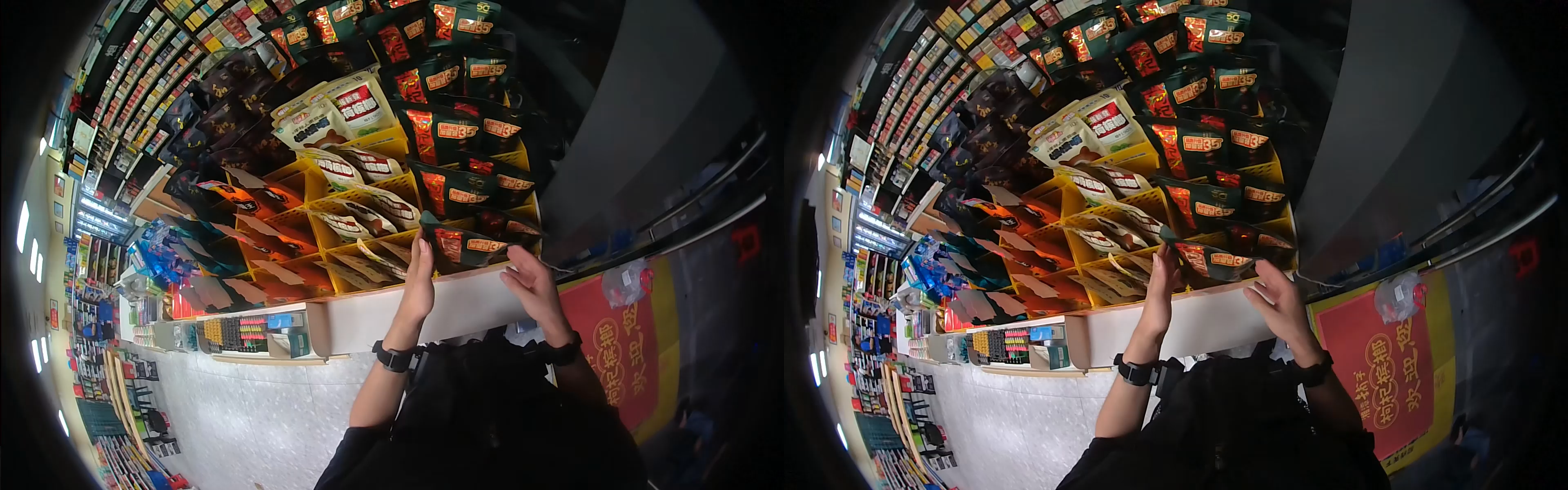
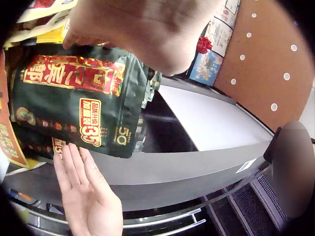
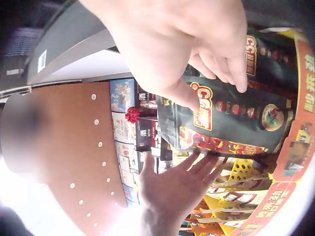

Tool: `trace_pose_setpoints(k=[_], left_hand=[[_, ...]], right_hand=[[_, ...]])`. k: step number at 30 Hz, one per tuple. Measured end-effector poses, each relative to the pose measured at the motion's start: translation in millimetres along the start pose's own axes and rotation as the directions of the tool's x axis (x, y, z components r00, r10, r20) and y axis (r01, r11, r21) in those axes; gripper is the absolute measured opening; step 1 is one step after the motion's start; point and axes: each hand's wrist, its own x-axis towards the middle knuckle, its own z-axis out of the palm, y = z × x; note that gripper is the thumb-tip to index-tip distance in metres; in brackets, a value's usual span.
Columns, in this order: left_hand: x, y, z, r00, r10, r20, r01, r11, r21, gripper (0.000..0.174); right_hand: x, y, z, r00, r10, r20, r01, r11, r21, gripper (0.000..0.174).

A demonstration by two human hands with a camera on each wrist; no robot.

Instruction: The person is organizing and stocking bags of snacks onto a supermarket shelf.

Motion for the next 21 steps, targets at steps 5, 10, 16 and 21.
trace_pose_setpoints(k=[5, 10, 16, 21], left_hand=[[4, -4, -1, 1.000, 0.006, -0.008, -0.006, 1.000, -0.029, 0.080], [5, -9, -1, 0.999, 0.033, -0.012, -0.034, 0.998, -0.062, 0.075], [6, 0, 4, 0.997, -0.071, -0.023, 0.070, 0.997, -0.030, 0.079], [13, -4, 1, 0.975, -0.204, -0.091, 0.200, 0.979, -0.042, 0.077]], right_hand=[[8, -1, 0, 1.000, -0.007, 0.025, 0.007, 1.000, -0.002, 0.064], [12, 3, -4, 0.999, -0.028, 0.030, 0.027, 1.000, 0.004, 0.065], [13, 32, -6, 0.998, 0.050, 0.026, -0.050, 0.999, 0.006, 0.068], [9, 48, -12, 0.990, 0.133, 0.056, -0.128, 0.989, -0.076, 0.068]])
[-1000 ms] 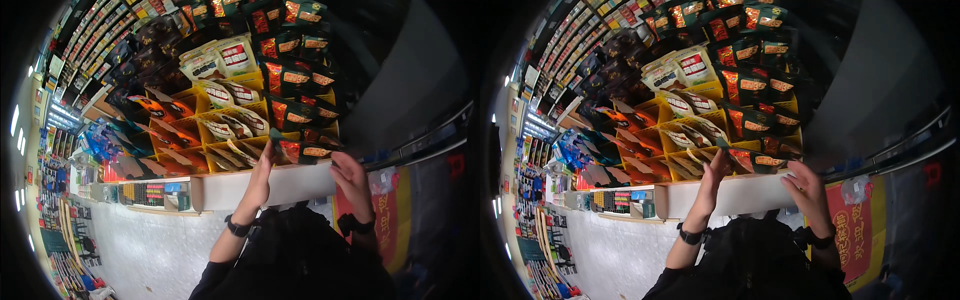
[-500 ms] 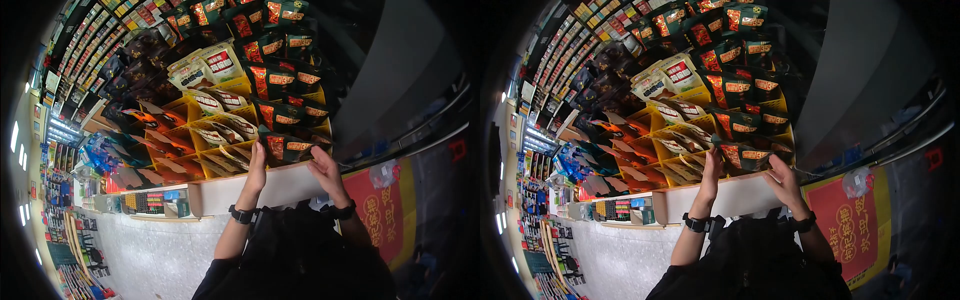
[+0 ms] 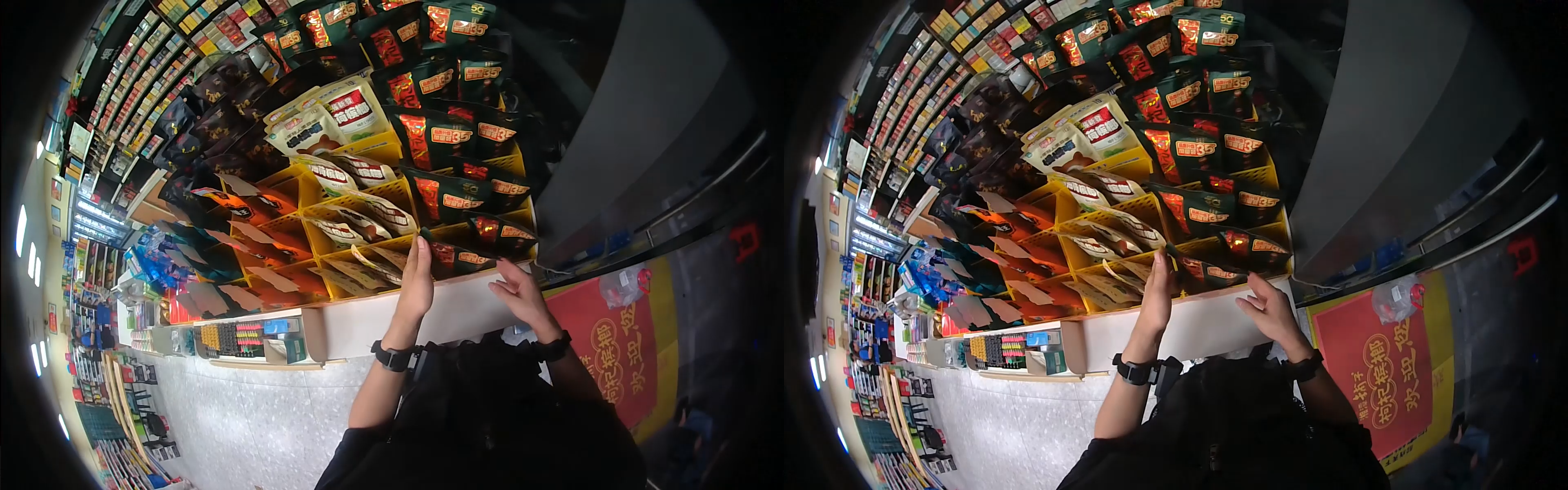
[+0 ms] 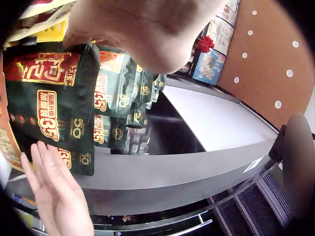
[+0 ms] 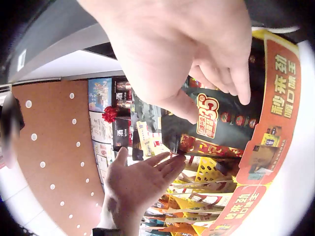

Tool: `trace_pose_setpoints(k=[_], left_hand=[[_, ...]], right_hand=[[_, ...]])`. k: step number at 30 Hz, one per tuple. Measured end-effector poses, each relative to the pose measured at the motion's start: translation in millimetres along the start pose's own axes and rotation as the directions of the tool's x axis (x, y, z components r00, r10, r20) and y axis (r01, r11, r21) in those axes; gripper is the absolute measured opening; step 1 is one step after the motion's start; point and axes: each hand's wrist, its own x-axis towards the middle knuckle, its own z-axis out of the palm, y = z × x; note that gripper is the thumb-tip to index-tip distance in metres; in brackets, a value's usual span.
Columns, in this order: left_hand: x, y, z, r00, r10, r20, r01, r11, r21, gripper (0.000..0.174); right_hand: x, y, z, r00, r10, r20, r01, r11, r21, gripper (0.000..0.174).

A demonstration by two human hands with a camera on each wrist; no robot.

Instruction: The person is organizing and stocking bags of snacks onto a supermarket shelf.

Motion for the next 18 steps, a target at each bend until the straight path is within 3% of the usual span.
trace_pose_setpoints(k=[2, 3, 5, 8, 9, 14, 17, 18], left_hand=[[2, 2, 2, 0.997, -0.067, -0.041, 0.067, 0.998, -0.020, 0.074], [1, 3, 4, 0.991, 0.073, -0.110, -0.059, 0.990, 0.128, 0.071], [-3, 16, 11, 0.911, 0.371, -0.178, -0.267, 0.862, 0.430, 0.066], [-5, 41, 25, 0.901, 0.423, -0.093, -0.329, 0.808, 0.488, 0.058], [-2, 44, 29, 0.881, 0.470, -0.050, -0.376, 0.763, 0.526, 0.055], [16, 64, 51, 0.868, 0.482, 0.122, -0.459, 0.683, 0.568, 0.059], [27, 69, 58, 0.956, 0.274, 0.102, -0.266, 0.672, 0.691, 0.072], [30, 66, 59, 0.956, 0.274, 0.108, -0.270, 0.669, 0.692, 0.072]], right_hand=[[-2, 0, -3, 1.000, 0.006, 0.004, -0.006, 1.000, -0.017, 0.067], [-4, 2, -5, 1.000, 0.008, -0.001, -0.008, 1.000, -0.016, 0.067], [-5, 7, -10, 0.982, -0.005, -0.187, -0.003, 0.999, -0.043, 0.068], [-1, 19, -18, 0.947, -0.099, -0.307, 0.100, 0.995, -0.012, 0.071], [2, 24, -24, 0.944, -0.091, -0.317, 0.070, 0.995, -0.077, 0.075], [20, 18, -23, 0.914, -0.147, -0.377, 0.101, 0.985, -0.138, 0.075], [28, 32, -25, 0.901, -0.172, -0.399, 0.119, 0.981, -0.155, 0.073], [29, 37, -26, 0.896, -0.180, -0.405, 0.127, 0.980, -0.153, 0.071]])
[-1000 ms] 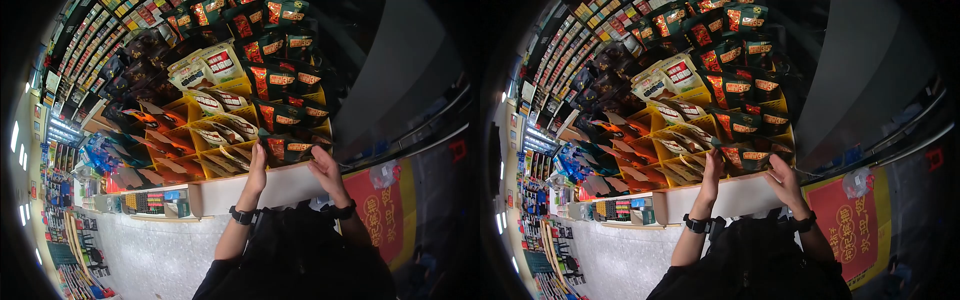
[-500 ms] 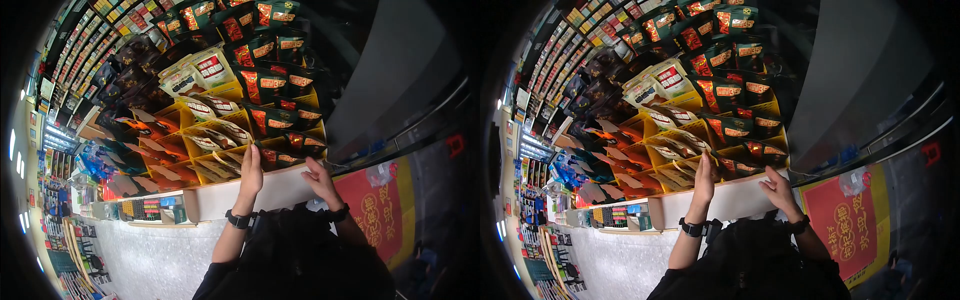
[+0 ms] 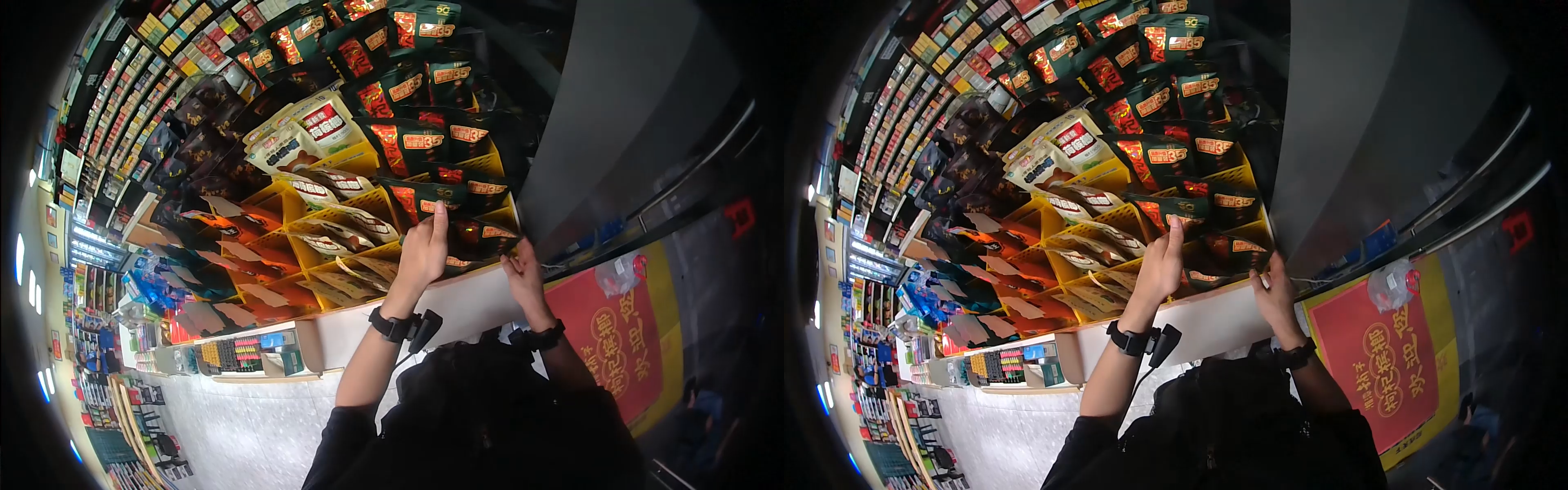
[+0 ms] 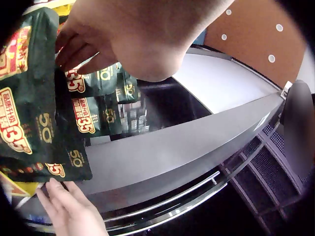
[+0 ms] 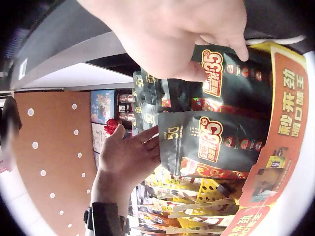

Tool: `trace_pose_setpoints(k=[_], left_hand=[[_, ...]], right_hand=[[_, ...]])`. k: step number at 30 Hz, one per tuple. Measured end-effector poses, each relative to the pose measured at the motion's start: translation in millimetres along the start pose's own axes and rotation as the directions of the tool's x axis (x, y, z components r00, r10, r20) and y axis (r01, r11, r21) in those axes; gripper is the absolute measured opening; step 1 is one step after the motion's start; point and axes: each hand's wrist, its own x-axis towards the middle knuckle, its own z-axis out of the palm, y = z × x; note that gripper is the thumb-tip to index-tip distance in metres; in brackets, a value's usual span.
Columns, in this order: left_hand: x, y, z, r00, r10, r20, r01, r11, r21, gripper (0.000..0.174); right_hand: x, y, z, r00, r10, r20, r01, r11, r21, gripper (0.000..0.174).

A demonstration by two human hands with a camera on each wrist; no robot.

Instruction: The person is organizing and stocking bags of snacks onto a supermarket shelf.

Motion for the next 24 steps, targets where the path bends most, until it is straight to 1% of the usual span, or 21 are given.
trace_pose_setpoints(k=[1, 3, 4, 5, 6, 9, 11, 12, 14, 15, 17, 19, 21, 22, 24], left_hand=[[2, -2, 3, 1.000, 0.006, 0.000, -0.006, 1.000, -0.019, 0.074], [4, -3, 6, 1.000, 0.013, 0.008, -0.013, 0.999, -0.039, 0.075], [4, 1, 5, 0.999, -0.017, 0.036, 0.019, 0.999, -0.050, 0.077], [5, 3, 4, 0.997, -0.047, 0.062, 0.051, 0.997, -0.061, 0.078], [6, 2, 4, 0.997, -0.047, 0.064, 0.051, 0.997, -0.062, 0.078], [9, -5, 6, 0.995, -0.033, 0.098, 0.039, 0.997, -0.063, 0.079], [9, -9, 7, 1.000, 0.000, 0.017, 0.003, 0.992, -0.125, 0.079], [9, -9, 7, 1.000, -0.001, 0.019, 0.004, 0.992, -0.125, 0.079], [9, -8, 5, 0.998, 0.042, -0.038, -0.046, 0.992, -0.117, 0.081], [10, -7, 3, 0.998, 0.038, -0.041, -0.043, 0.992, -0.118, 0.081], [12, -2, -3, 0.992, -0.087, 0.088, 0.087, 0.996, -0.002, 0.084], [10, 2, -5, 0.991, -0.096, 0.096, 0.097, 0.995, 0.002, 0.085], [8, 7, -8, 0.986, -0.112, 0.122, 0.109, 0.994, 0.025, 0.086], [8, 6, -8, 0.986, -0.113, 0.121, 0.111, 0.994, 0.024, 0.086], [9, 2, -6, 0.990, -0.080, 0.117, 0.076, 0.996, 0.039, 0.085]], right_hand=[[-2, -5, 0, 1.000, 0.001, -0.006, -0.001, 1.000, 0.002, 0.071], [-11, -15, -3, 0.998, 0.061, -0.004, -0.061, 0.997, -0.044, 0.066], [-14, -15, -6, 0.998, 0.064, -0.009, -0.065, 0.997, -0.045, 0.066], [-17, -15, -8, 0.999, 0.037, 0.003, -0.036, 0.998, -0.051, 0.065], [-18, -14, -9, 1.000, 0.007, 0.016, -0.006, 0.998, -0.056, 0.064], [-18, -11, -13, 1.000, -0.004, 0.026, 0.005, 0.999, -0.040, 0.064], [-18, -15, -15, 1.000, -0.005, 0.024, 0.006, 0.999, -0.038, 0.065], [-18, -16, -15, 1.000, -0.007, 0.025, 0.008, 0.999, -0.036, 0.065], [-17, -14, -16, 0.999, 0.009, 0.036, -0.008, 1.000, -0.030, 0.066], [-16, -13, -16, 0.999, 0.023, 0.048, -0.022, 0.999, -0.025, 0.067], [-16, -11, -13, 0.998, 0.023, 0.058, -0.021, 0.999, -0.034, 0.068], [-15, -14, -12, 0.998, 0.021, 0.067, -0.018, 0.999, -0.044, 0.069], [-12, -21, -12, 0.994, 0.093, 0.059, -0.093, 0.996, -0.014, 0.070], [-10, -19, -12, 0.994, 0.093, 0.061, -0.093, 0.996, -0.015, 0.070], [-5, -11, -11, 0.997, 0.041, 0.071, -0.050, 0.990, 0.132, 0.070]])
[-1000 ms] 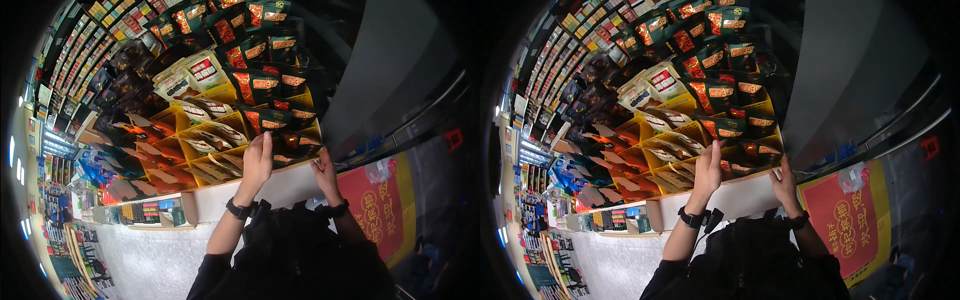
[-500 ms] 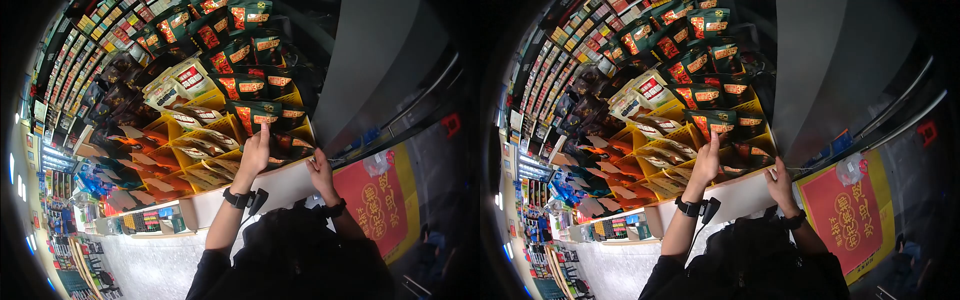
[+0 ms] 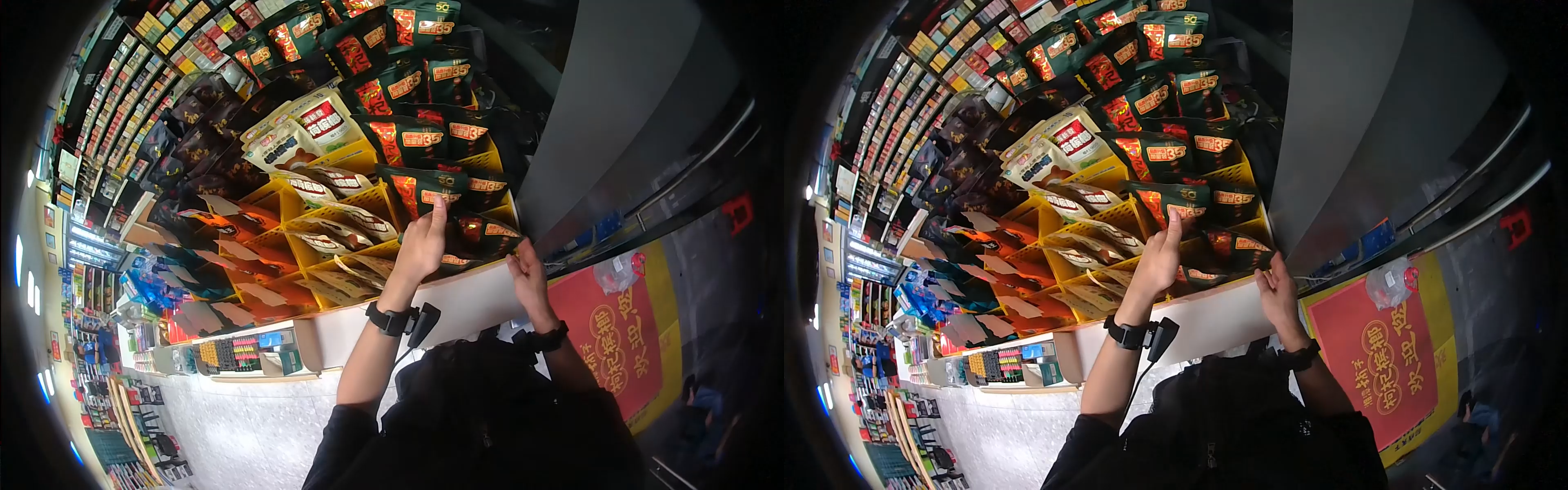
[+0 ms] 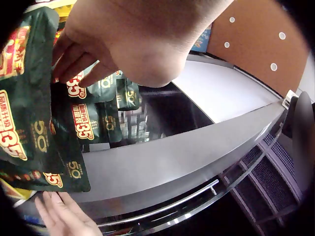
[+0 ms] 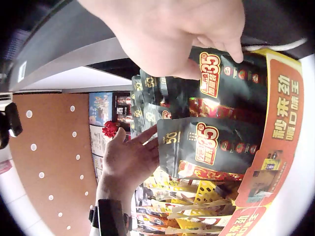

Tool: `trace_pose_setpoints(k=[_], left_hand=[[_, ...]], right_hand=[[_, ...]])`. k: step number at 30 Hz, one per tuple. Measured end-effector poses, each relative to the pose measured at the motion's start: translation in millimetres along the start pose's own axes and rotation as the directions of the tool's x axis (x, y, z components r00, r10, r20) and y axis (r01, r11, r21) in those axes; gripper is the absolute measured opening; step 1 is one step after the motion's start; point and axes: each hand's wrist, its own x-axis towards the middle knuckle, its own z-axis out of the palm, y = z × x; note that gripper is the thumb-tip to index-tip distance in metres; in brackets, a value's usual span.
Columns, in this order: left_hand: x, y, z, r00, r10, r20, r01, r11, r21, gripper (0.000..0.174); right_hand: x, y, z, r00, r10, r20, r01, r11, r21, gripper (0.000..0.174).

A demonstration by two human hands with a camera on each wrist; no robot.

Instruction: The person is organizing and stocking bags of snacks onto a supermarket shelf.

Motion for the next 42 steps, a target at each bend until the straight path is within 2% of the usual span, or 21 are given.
trace_pose_setpoints(k=[3, 6, 7, 9, 10, 12, 13, 16, 20, 26, 30, 32, 34, 35, 36, 37, 38, 40, 41, 42], left_hand=[[3, -13, 7, 0.996, 0.078, -0.043, -0.082, 0.992, -0.093, 0.082], [-10, -12, -4, 0.994, 0.077, -0.075, -0.084, 0.992, -0.093, 0.078], [-16, -14, -8, 0.989, 0.072, -0.130, -0.093, 0.982, -0.166, 0.076], [-30, -23, -14, 0.963, 0.068, -0.259, -0.142, 0.950, -0.280, 0.073], [-36, -29, -16, 0.940, 0.072, -0.334, -0.184, 0.930, -0.318, 0.073], [-48, -28, -23, 0.958, -0.043, -0.283, -0.073, 0.919, -0.387, 0.075], [-52, -29, -25, 0.962, -0.079, -0.262, -0.036, 0.912, -0.408, 0.076], [-51, -41, -22, 0.965, -0.108, -0.238, 0.002, 0.913, -0.407, 0.078], [-52, -29, -25, 0.983, -0.183, -0.010, 0.144, 0.804, -0.577, 0.090], [-38, -53, -19, 0.988, -0.152, -0.032, 0.113, 0.843, -0.526, 0.087], [-39, -50, -12, 0.981, -0.129, -0.146, 0.044, 0.876, -0.481, 0.084], [-45, -42, -20, 0.985, -0.144, -0.094, 0.096, 0.913, -0.396, 0.082], [-58, -41, -24, 0.978, -0.168, -0.121, 0.107, 0.910, -0.401, 0.073], [-65, -41, -26, 0.975, -0.180, -0.134, 0.112, 0.908, -0.404, 0.069], [-75, -42, -30, 0.970, -0.146, -0.197, 0.050, 0.905, -0.423, 0.064], [-84, -49, -33, 0.948, -0.039, -0.316, -0.086, 0.924, -0.373, 0.058], [-93, -53, -36, 0.925, -0.023, -0.380, -0.161, 0.881, -0.445, 0.053], [-116, -66, -48, 0.914, -0.031, -0.405, -0.171, 0.875, -0.454, 0.047], [-130, -72, -53, 0.912, -0.063, -0.405, -0.142, 0.878, -0.456, 0.044], [-143, -73, -58, 0.868, -0.058, -0.493, -0.194, 0.875, -0.444, 0.041]], right_hand=[[-2, -7, 0, 1.000, 0.013, -0.011, -0.014, 0.999, -0.033, 0.071], [-15, -3, 0, 1.000, -0.008, -0.026, 0.007, 0.999, -0.031, 0.071], [-20, -5, 1, 1.000, -0.007, -0.024, 0.006, 1.000, -0.029, 0.071], [-32, -12, 2, 0.982, 0.103, 0.156, -0.086, 0.990, -0.113, 0.071], [-36, -15, 5, 0.982, 0.111, 0.150, -0.096, 0.990, -0.106, 0.071], [-37, -28, 14, 0.958, 0.118, 0.263, -0.060, 0.974, -0.219, 0.073], [-37, -37, 18, 0.946, 0.175, 0.272, -0.106, 0.963, -0.249, 0.074], [-34, -38, 32, 0.942, 0.117, 0.315, -0.045, 0.973, -0.228, 0.075], [-32, -33, 38, 0.948, 0.054, 0.314, 0.029, 0.967, -0.252, 0.072], [-37, -45, 30, 0.931, 0.119, 0.344, -0.028, 0.966, -0.256, 0.071], [-39, -28, 25, 0.928, 0.024, 0.371, 0.056, 0.978, -0.203, 0.070], [-40, -28, 27, 0.949, 0.026, 0.315, 0.014, 0.992, -0.123, 0.069], [-38, -17, 21, 0.943, 0.064, 0.326, -0.066, 0.998, -0.004, 0.068], [-37, -17, 17, 0.937, 0.117, 0.330, -0.110, 0.993, -0.042, 0.066], [-38, -9, 13, 0.946, 0.102, 0.307, -0.112, 0.994, 0.016, 0.061], [-43, -4, 7, 0.957, 0.128, 0.261, -0.106, 0.990, -0.095, 0.054], [-46, 5, 1, 0.960, 0.088, 0.266, -0.075, 0.995, -0.062, 0.050], [-56, 11, -5, 0.958, 0.174, 0.227, -0.163, 0.984, -0.067, 0.040], [-64, 7, -2, 0.970, 0.169, 0.173, -0.144, 0.979, -0.144, 0.036], [-67, 8, -2, 0.967, 0.204, 0.151, -0.163, 0.955, -0.247, 0.036]])
